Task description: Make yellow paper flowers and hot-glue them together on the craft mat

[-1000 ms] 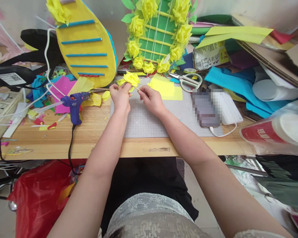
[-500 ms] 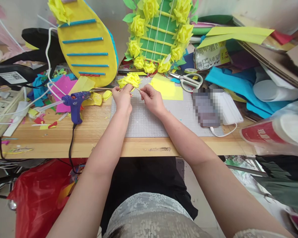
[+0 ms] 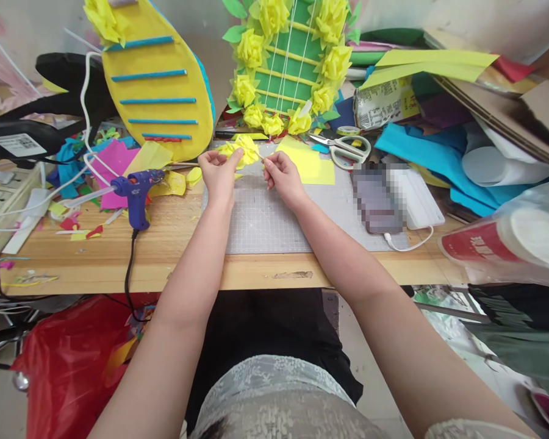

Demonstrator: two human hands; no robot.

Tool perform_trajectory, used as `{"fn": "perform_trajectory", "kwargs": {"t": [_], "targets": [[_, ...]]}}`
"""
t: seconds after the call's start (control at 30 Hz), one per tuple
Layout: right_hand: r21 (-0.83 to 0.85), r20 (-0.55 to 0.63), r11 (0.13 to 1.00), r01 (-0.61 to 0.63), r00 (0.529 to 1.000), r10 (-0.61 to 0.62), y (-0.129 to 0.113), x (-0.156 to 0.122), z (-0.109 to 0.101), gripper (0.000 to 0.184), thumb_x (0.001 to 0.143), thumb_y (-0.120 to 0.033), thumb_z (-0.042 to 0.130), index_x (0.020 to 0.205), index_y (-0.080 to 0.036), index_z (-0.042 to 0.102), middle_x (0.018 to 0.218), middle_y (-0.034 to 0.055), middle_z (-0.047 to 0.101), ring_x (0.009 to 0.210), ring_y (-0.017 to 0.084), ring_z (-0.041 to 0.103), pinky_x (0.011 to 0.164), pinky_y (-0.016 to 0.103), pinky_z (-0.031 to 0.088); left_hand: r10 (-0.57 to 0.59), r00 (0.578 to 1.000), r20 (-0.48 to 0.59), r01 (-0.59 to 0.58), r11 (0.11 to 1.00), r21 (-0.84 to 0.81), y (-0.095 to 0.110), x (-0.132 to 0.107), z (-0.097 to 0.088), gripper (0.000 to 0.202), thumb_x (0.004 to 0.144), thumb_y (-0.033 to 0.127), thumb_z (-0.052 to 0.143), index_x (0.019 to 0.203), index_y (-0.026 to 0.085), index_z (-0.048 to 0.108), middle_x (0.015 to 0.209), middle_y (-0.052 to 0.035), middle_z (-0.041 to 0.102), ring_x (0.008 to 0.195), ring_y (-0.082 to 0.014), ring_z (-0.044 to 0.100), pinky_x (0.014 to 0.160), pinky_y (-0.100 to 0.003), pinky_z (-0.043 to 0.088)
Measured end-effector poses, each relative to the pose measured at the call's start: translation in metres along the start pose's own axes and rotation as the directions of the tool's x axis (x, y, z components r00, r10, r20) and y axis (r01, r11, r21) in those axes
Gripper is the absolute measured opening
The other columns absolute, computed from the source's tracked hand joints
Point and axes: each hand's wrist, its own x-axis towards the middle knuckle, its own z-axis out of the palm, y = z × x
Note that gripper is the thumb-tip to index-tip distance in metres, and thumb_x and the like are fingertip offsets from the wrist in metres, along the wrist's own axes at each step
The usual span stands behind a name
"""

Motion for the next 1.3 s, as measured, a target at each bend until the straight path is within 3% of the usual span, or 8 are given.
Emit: {"fn": "perform_trajectory", "kwargs": {"t": [0.13,0.3,0.5,0.67,0.83,1.03,1.3], "targets": [[-0.030,0.047,0.999,0.027,0.999,-0.025,-0.001,-0.002,-0.001,0.039,0.085,-0.062,0.042,0.083,-0.023,0.040,0.060,-0.0072,0.048,0.045,0.005,0.041,0.046,0.020,0.039,-0.080,0.992,0.096,0.087,0.994,-0.069,0.000,-0.001,0.001,0.049,0.057,0.021,0.082,0.088,0.022,0.045,0.093,-0.0007,0.060,0.092,-0.0120,0.062,0.080,-0.022,0.049],[-0.015,0.030,0.999,0.036,0.999,-0.036,-0.004,-0.004,0.000,0.037,0.084,-0.060,0.046,0.080,-0.023,0.043,0.058,-0.0072,0.048,0.044,0.005,0.041,0.045,0.020,0.039,-0.184,0.952,0.242,0.223,0.964,-0.144,0.005,-0.007,0.003,0.038,0.063,0.018,0.077,0.084,0.022,0.046,0.088,-0.0010,0.064,0.087,-0.0134,0.065,0.079,-0.026,0.051],[-0.046,-0.048,0.997,0.062,0.997,-0.065,-0.003,-0.003,0.000,0.032,0.081,-0.053,0.056,0.083,-0.022,0.047,0.069,-0.0051,0.058,0.046,0.004,0.044,0.048,0.021,0.041,-0.177,0.968,0.176,0.208,0.962,-0.177,0.005,-0.004,0.003,0.037,0.063,0.015,0.076,0.082,0.022,0.046,0.087,0.0000,0.065,0.090,-0.0136,0.066,0.078,-0.025,0.051],[-0.207,-0.073,0.974,0.096,0.991,-0.114,-0.006,-0.008,-0.003,0.027,0.081,-0.048,0.057,0.084,-0.022,0.050,0.073,-0.0040,0.061,0.053,0.006,0.048,0.055,0.023,0.043,-0.169,0.977,0.133,0.192,0.964,-0.183,0.004,0.001,0.001,0.038,0.061,0.015,0.077,0.082,0.022,0.046,0.089,-0.0009,0.065,0.088,-0.0137,0.065,0.077,-0.026,0.051],[-0.352,-0.055,0.929,0.113,0.988,-0.141,-0.015,-0.013,-0.004,0.023,0.082,-0.043,0.058,0.078,-0.021,0.051,0.070,-0.0029,0.061,0.059,0.009,0.050,0.062,0.026,0.043,-0.165,0.973,0.159,0.191,0.967,-0.166,0.003,0.001,0.000,0.034,0.064,0.017,0.076,0.084,0.023,0.049,0.084,0.0004,0.065,0.082,-0.0111,0.065,0.074,-0.022,0.052],[-0.387,-0.030,0.913,0.129,0.988,-0.152,-0.017,-0.013,-0.003,0.024,0.081,-0.045,0.059,0.080,-0.021,0.054,0.071,-0.0021,0.061,0.061,0.010,0.049,0.065,0.027,0.042,-0.176,0.967,0.186,0.214,0.955,-0.205,0.001,0.001,0.002,0.030,0.066,0.015,0.073,0.081,0.022,0.048,0.081,0.0011,0.065,0.082,-0.0115,0.066,0.073,-0.022,0.053],[-0.343,-0.021,0.920,0.187,0.978,-0.207,-0.010,-0.010,-0.002,0.029,0.083,-0.051,0.053,0.084,-0.022,0.057,0.073,-0.0014,0.058,0.064,0.012,0.050,0.066,0.028,0.045,-0.175,0.967,0.186,0.214,0.954,-0.210,0.001,-0.006,0.004,0.044,0.059,0.015,0.080,0.085,0.022,0.045,0.090,0.0000,0.066,0.094,-0.0154,0.067,0.082,-0.029,0.053]]}}
